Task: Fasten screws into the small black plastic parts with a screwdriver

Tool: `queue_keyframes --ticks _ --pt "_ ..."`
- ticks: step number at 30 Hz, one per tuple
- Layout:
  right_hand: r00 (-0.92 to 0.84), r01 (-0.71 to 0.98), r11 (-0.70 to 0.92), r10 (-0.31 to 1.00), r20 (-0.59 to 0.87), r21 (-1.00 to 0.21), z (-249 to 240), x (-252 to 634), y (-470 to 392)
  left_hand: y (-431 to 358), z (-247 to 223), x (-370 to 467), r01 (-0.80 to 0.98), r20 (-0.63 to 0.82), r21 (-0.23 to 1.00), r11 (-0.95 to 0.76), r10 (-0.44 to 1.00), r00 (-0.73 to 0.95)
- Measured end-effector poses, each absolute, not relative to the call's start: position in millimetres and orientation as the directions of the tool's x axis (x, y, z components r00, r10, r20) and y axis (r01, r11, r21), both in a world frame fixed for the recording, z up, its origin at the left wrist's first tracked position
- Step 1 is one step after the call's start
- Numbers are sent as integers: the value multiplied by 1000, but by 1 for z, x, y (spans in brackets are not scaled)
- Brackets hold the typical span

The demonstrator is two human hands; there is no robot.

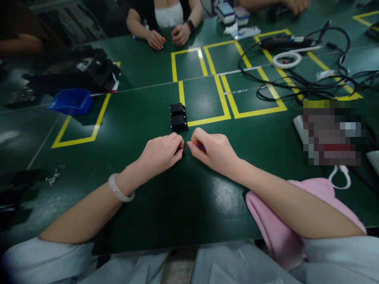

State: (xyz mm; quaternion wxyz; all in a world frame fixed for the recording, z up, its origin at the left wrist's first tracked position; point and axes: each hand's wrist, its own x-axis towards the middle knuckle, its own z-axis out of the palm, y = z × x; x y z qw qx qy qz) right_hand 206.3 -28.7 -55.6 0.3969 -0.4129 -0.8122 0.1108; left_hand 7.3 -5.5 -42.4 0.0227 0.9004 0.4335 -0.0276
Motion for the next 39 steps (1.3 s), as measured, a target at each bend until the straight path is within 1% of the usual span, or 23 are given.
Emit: queue_keyframes --ticks 8,11,14,17,18,20,22,24,26,28,30,34,36,38,39 --pt "-337 577 631 763 552 -519 -55 207 -29 -6 -41 9 780 -109 -3 -626 775 622" --pt "-309 558 626 766 564 -545 -55 208 -29 -6 -39 7 790 -121 34 -612 782 611" --pt "-240 501 597 791 563 -626 -58 209 -26 -5 -37 1 801 -135 120 -587 790 598" --pt "-111 373 503 859 500 -780 -64 211 -21 -4 -36 -6 802 -143 238 -547 797 586" --pt "-79 287 450 891 447 -845 -67 212 -19 -4 -36 -8 797 -140 274 -537 798 586" --pt "-87 65 298 953 292 -952 -74 213 -13 -4 -36 -12 786 -133 335 -519 800 585" --pt "-129 -113 171 974 185 -979 -82 215 -7 -5 -37 -15 779 -125 387 -493 809 574" --pt "-169 -202 81 979 116 -976 -87 217 -2 -7 -39 -17 772 -112 437 -461 824 555" --pt "-213 -253 -2 976 53 -967 -92 218 1 -8 -42 -18 756 -93 490 -434 836 540" --pt "-271 -264 -85 962 -10 -961 -94 218 2 -11 -45 -19 736 -66 529 -422 844 532" --pt "-332 -241 -161 940 -75 -957 -97 218 3 -14 -46 -21 706 -25 565 -428 846 533" --pt "-433 -145 -244 887 -160 -959 -103 218 5 -20 -44 -41 634 81 630 -448 851 520" --pt "-455 -108 -241 875 -167 -965 -104 219 7 -21 -45 -68 650 125 622 -437 874 469" --pt "-472 -65 -208 868 -154 -976 -104 219 7 -21 -50 -108 710 182 584 -393 916 357" --pt "-480 -36 -191 864 -151 -981 -103 219 7 -22 -55 -133 752 228 554 -356 934 274"
